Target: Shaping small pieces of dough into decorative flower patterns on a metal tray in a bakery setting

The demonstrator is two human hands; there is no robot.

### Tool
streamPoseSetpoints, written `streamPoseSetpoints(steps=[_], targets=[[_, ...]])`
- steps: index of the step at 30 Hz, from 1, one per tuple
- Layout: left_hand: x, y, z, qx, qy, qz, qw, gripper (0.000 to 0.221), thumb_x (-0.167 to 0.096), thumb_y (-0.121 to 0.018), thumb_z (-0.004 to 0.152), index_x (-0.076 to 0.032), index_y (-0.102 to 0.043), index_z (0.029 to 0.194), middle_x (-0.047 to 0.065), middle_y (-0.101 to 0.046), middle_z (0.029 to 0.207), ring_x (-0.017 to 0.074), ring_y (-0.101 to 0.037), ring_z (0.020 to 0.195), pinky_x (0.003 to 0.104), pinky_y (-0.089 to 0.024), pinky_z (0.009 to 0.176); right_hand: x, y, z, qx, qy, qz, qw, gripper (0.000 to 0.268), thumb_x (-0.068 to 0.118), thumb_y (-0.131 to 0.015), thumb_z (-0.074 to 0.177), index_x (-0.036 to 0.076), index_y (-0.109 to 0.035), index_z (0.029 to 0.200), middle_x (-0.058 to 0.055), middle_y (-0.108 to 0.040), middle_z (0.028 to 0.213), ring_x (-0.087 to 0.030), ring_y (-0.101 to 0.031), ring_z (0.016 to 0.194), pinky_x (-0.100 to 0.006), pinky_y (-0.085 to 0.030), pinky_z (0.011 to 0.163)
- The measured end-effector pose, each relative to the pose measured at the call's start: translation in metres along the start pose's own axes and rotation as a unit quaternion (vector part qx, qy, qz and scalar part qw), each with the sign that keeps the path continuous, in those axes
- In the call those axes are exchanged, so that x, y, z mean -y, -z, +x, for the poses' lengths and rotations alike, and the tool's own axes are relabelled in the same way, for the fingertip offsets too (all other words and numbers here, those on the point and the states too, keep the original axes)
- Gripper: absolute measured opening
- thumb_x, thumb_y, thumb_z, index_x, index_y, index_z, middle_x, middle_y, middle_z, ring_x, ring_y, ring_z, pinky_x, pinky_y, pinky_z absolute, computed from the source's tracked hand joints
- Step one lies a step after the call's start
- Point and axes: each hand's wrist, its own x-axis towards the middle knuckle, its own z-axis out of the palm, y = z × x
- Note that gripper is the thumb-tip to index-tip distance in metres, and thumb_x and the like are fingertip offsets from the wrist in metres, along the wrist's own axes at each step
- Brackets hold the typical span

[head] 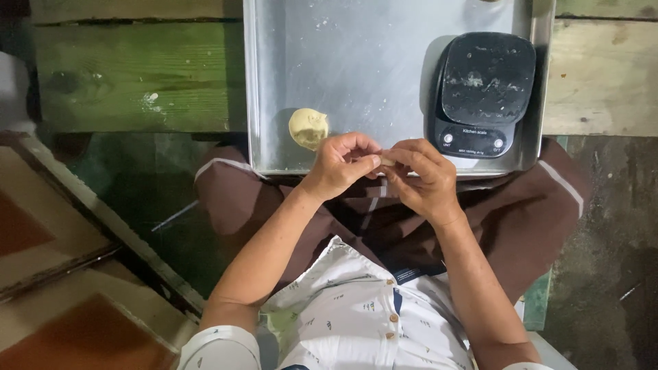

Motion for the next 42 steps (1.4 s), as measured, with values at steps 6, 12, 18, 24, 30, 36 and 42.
streamPoseSetpoints(steps=[6, 12, 18, 24, 30, 36, 42], targets=[[0.012, 0.003, 0.004, -0.011, -0.022, 0.013, 1.0, 0.01, 0.005, -0.073, 0.081, 0.009, -0.071, 0.091, 0.018, -0.069, 0.071, 0.0237, -0.075, 0.068, 0.036, -0.066, 0.06, 0.005, -0.006, 0.006, -0.004, 0.053, -0.025, 0.998, 0.013, -0.005, -0.079, 0.086, -0.004, -0.077, 0.099, -0.017, -0.071, 0.087, -0.024, -0.065, 0.058, -0.03, -0.054, 0.045], [0.009, -0.005, 0.002, -0.013, -0.041, 0.032, 0.999, 0.007, 0.007, -0.071, 0.079, 0.007, -0.071, 0.086, 0.018, -0.068, 0.067, 0.0224, -0.075, 0.063, 0.033, -0.064, 0.055, -0.011, -0.014, -0.008, -0.023, 0.046, -0.024, 0.998, 0.01, -0.001, -0.079, 0.083, 0.0, -0.074, 0.091, -0.012, -0.068, 0.077, -0.023, -0.06, 0.051, -0.033, -0.054, 0.043], [0.006, 0.003, 0.003, -0.04, -0.055, 0.036, 0.997, 0.01, 0.005, -0.074, 0.079, 0.004, -0.073, 0.088, 0.016, -0.071, 0.07, 0.0202, -0.074, 0.063, 0.033, -0.064, 0.058, -0.01, 0.003, 0.002, -0.01, 0.004, 0.007, 1.0, 0.012, -0.002, -0.08, 0.079, 0.003, -0.071, 0.085, -0.009, -0.067, 0.071, -0.022, -0.058, 0.048, -0.032, -0.05, 0.043], [-0.02, 0.047, 0.012, -0.168, -0.162, 0.129, 0.964, 0.018, -0.003, -0.079, 0.089, -0.003, -0.074, 0.106, 0.011, -0.073, 0.085, 0.0174, -0.074, 0.072, 0.032, -0.065, 0.067, -0.063, 0.083, 0.031, -0.01, 0.042, -0.165, 0.985, 0.022, -0.014, -0.082, 0.089, -0.004, -0.07, 0.104, -0.019, -0.071, 0.082, -0.035, -0.066, 0.06, -0.038, -0.052, 0.053], [-0.054, 0.073, 0.003, -0.186, -0.358, 0.467, 0.787, 0.009, -0.004, -0.085, 0.089, -0.01, -0.079, 0.093, 0.006, -0.074, 0.08, 0.0249, -0.072, 0.073, 0.033, -0.059, 0.071, -0.1, 0.116, 0.038, 0.006, 0.086, -0.348, 0.934, 0.023, -0.001, -0.094, 0.08, 0.001, -0.082, 0.1, -0.015, -0.075, 0.1, -0.035, -0.072, 0.086, -0.041, -0.06, 0.078], [-0.048, 0.081, 0.004, -0.125, -0.41, 0.533, 0.73, 0.013, 0.003, -0.082, 0.087, -0.006, -0.077, 0.095, 0.004, -0.071, 0.084, 0.0271, -0.07, 0.084, 0.037, -0.058, 0.081, -0.088, 0.136, 0.023, 0.003, 0.011, -0.279, 0.96, 0.027, -0.016, -0.074, 0.09, -0.012, -0.075, 0.117, -0.029, -0.069, 0.116, -0.046, -0.066, 0.107, -0.05, -0.053, 0.093], [-0.042, 0.088, 0.005, -0.106, -0.409, 0.549, 0.721, 0.012, 0.0, -0.083, 0.086, -0.006, -0.074, 0.092, 0.006, -0.07, 0.084, 0.0316, -0.07, 0.089, 0.04, -0.057, 0.084, -0.11, 0.127, 0.019, -0.028, 0.003, -0.303, 0.952, 0.022, -0.011, -0.075, 0.09, -0.002, -0.081, 0.11, -0.018, -0.073, 0.105, -0.037, -0.069, 0.094, -0.042, -0.056, 0.086]])
